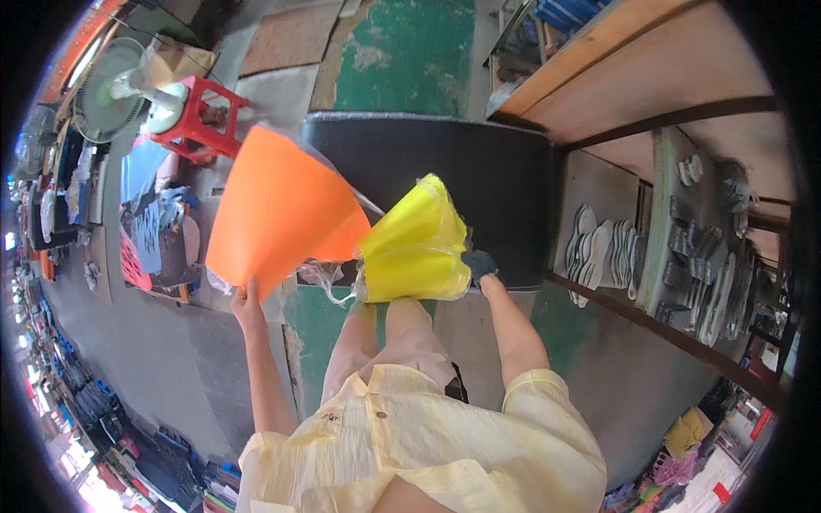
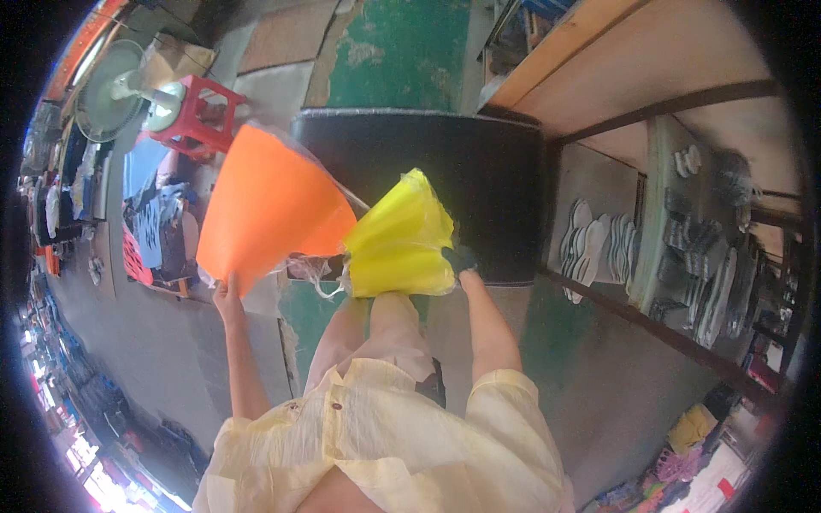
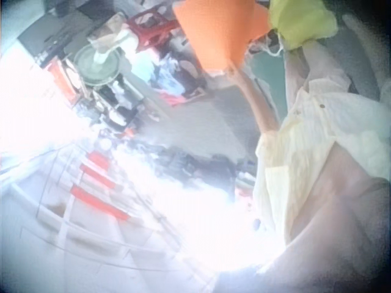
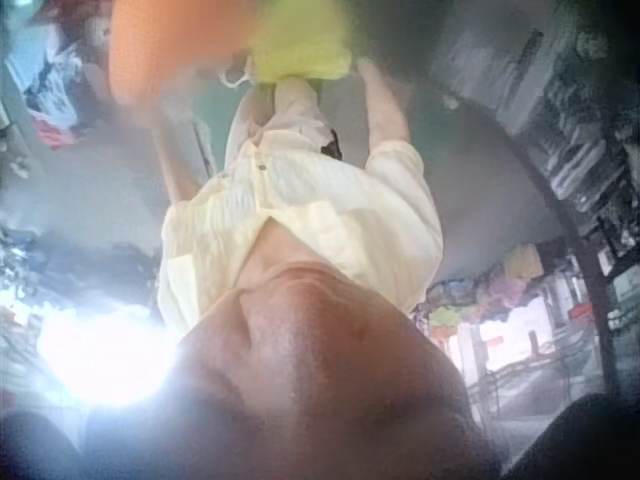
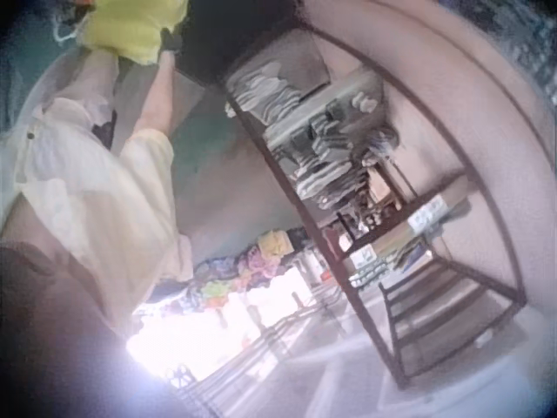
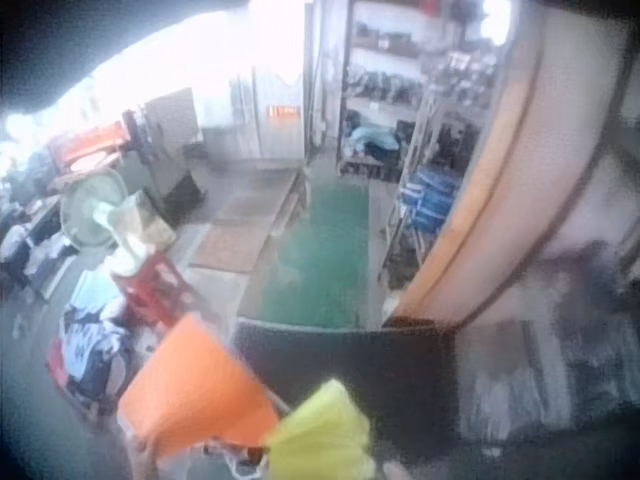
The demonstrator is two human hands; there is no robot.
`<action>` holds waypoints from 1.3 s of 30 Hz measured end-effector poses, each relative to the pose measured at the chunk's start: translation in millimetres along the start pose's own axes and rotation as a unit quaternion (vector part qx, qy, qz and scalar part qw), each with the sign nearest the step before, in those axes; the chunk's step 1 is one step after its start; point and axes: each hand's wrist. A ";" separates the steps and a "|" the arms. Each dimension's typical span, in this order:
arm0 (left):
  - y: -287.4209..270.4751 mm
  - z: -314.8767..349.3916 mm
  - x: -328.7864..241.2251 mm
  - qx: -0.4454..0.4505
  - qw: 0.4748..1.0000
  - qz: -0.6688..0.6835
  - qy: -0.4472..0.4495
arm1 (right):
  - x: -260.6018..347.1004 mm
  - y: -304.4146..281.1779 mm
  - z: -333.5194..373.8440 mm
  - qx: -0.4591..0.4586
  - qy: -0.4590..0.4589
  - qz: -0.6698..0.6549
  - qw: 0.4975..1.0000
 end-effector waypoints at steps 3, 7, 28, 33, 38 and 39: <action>-1.2 0.8 30.0 0.000 0.999 -0.006 -0.049 | 0.2 23.1 -42.6 -0.056 -0.082 0.102 0.990; -12.8 -6.3 35.9 0.046 0.992 -0.113 -0.026 | 41.6 42.2 -97.4 -0.077 -0.081 0.159 0.981; -94.3 8.6 -114.2 -0.180 0.979 0.066 0.066 | 163.9 -127.7 102.3 -0.191 -0.097 -0.484 0.849; -112.7 19.5 -174.5 -0.253 0.936 0.217 0.113 | 230.5 -219.3 115.3 -0.182 -0.217 -0.444 0.850; -138.0 38.4 -198.6 -0.314 0.895 0.270 0.166 | 267.6 -245.5 74.9 -0.049 -0.102 -0.463 0.879; -146.1 44.8 -199.1 -0.331 0.891 0.259 0.173 | 264.4 -236.3 63.3 -0.032 -0.082 -0.457 0.885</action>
Point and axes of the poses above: each hand's wrist, its own z-axis away from the middle knuckle, its own y-axis out of the palm, x = y × z, and after that the axes turned 8 degrees about x, right-handed
